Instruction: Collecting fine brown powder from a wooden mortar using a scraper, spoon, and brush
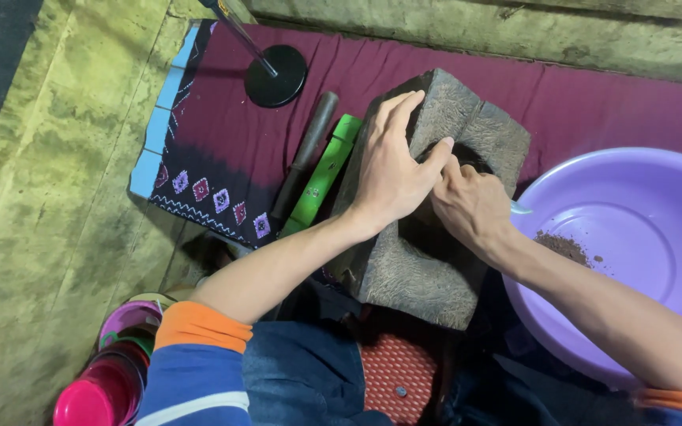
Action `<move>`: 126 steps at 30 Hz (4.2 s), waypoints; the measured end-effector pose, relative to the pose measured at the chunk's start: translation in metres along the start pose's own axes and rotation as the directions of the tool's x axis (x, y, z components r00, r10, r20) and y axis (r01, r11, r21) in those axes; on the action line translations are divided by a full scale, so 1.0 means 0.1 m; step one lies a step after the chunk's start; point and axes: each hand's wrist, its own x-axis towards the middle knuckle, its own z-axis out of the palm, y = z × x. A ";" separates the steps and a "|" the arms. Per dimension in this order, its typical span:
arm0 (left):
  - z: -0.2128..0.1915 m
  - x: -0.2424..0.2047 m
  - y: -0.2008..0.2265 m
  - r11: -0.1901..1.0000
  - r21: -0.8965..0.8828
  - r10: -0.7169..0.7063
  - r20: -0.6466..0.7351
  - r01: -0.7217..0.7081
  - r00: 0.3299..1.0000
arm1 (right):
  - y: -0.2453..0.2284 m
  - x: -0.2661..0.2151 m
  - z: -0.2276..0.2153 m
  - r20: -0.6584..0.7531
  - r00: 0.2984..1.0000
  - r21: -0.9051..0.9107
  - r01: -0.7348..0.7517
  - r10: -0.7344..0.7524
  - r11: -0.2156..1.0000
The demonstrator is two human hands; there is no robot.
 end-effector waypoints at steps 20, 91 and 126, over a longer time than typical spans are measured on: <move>0.00 0.00 -0.01 0.998 -0.018 -0.053 0.039 0.053 0.998 | 0.10 -0.01 -0.37 0.466 0.863 0.309 -0.365 0.194 0.878; -0.01 -0.01 -0.03 0.999 -0.033 -0.025 0.030 0.026 0.999 | 0.22 -0.47 -0.10 -0.012 0.995 0.254 0.094 -0.095 0.963; -0.03 0.01 0.00 0.998 -0.047 -0.047 0.041 0.049 0.998 | 0.07 -0.19 0.23 0.137 0.987 0.681 -0.155 0.084 0.715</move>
